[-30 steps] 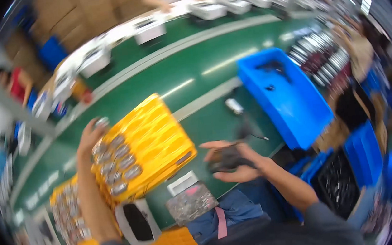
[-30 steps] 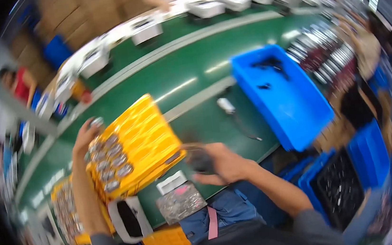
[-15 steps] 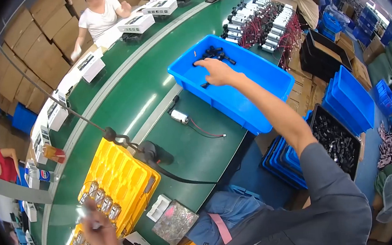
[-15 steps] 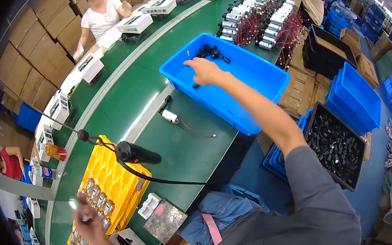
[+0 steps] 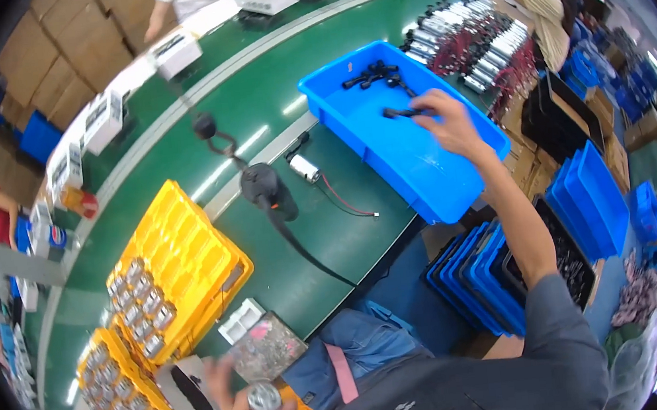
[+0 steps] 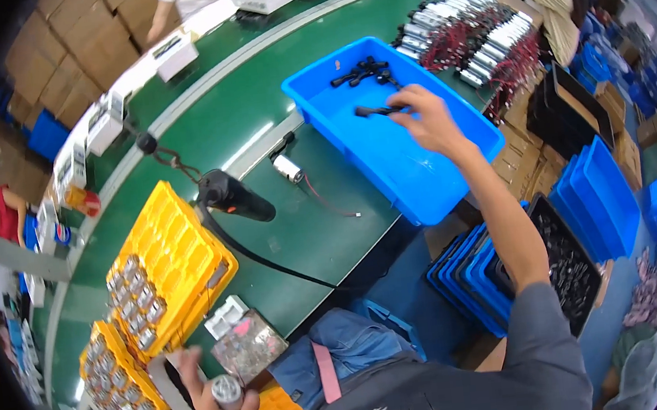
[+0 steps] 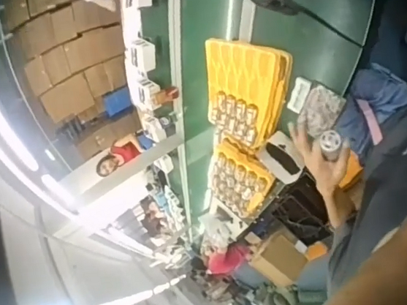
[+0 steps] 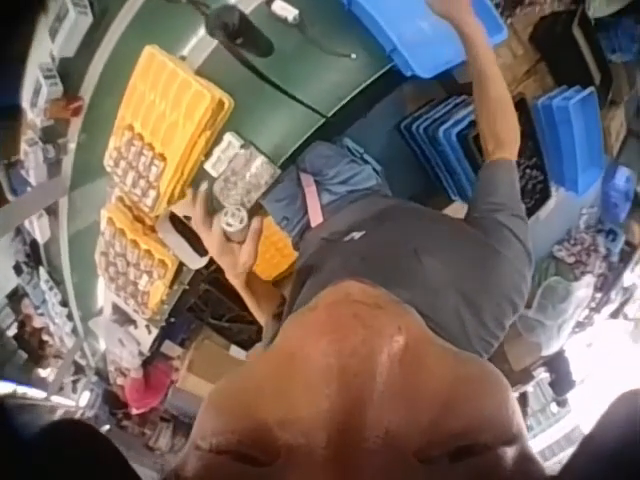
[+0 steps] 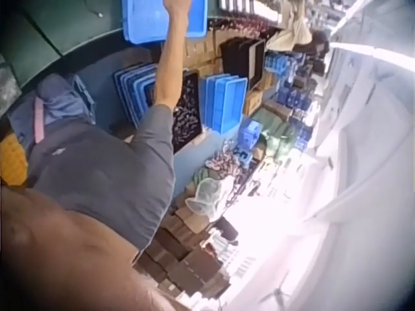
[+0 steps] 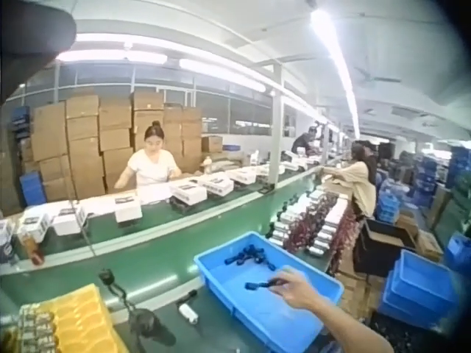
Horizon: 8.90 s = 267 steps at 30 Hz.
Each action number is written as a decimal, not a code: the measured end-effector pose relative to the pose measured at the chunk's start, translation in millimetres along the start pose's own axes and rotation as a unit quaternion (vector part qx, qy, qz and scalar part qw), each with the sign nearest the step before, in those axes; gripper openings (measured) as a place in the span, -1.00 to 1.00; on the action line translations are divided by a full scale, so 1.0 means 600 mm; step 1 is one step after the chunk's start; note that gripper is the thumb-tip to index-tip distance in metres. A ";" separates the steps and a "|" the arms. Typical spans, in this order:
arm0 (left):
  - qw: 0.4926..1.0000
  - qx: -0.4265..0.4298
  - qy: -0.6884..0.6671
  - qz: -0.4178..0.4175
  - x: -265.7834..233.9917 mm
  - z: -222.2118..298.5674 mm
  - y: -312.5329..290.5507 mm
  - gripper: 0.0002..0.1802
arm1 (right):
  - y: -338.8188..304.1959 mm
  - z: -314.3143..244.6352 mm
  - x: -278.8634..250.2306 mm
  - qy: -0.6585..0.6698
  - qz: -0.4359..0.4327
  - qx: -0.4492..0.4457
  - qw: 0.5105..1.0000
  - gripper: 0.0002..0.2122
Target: Assembling small cylindrical components into trays using an electric screwdriver on a factory assembly line.
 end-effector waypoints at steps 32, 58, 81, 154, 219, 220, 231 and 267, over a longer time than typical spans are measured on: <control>0.906 -0.359 -0.224 -0.014 0.118 -0.047 -0.103 -0.63 | -0.255 -0.385 0.274 0.545 -0.367 0.241 0.714 -0.66; 0.933 -0.343 -0.057 -0.097 0.119 -0.057 -0.093 -0.73 | -0.251 -0.373 0.300 0.432 -0.424 0.331 0.724 -0.75; 0.638 -0.595 -0.466 -0.149 0.151 -0.094 -0.137 -0.46 | -0.222 -0.385 0.316 0.295 -0.521 0.123 0.791 -0.80; 0.949 -0.247 -0.130 0.149 0.141 -0.217 -0.097 -0.86 | -0.108 -0.462 0.339 0.527 -0.097 -0.061 0.842 -0.58; 0.941 -0.290 -0.159 0.072 0.174 -0.247 -0.071 -0.80 | -0.110 -0.498 0.423 0.471 -0.063 -0.069 0.877 -0.76; 0.941 -0.290 -0.161 0.073 0.172 -0.246 -0.070 -0.80 | -0.110 -0.497 0.425 0.471 -0.063 -0.069 0.877 -0.76; 0.965 -0.231 -0.124 0.016 0.135 -0.240 -0.073 -0.33 | -0.110 -0.517 0.432 0.435 -0.099 -0.110 0.888 -0.71; 0.977 -0.160 -0.142 0.015 0.157 -0.262 -0.104 -0.01 | -0.122 -0.519 0.463 0.369 -0.247 -0.147 0.884 -0.47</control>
Point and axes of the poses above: each hand's wrist, its own y-axis towards the middle knuckle, its own x-axis out of the palm, z = x × y, the point moved 3 cm from there along y, towards the middle knuckle, and after that the axes turned 7 degrees about z, right-handed, at the moved point
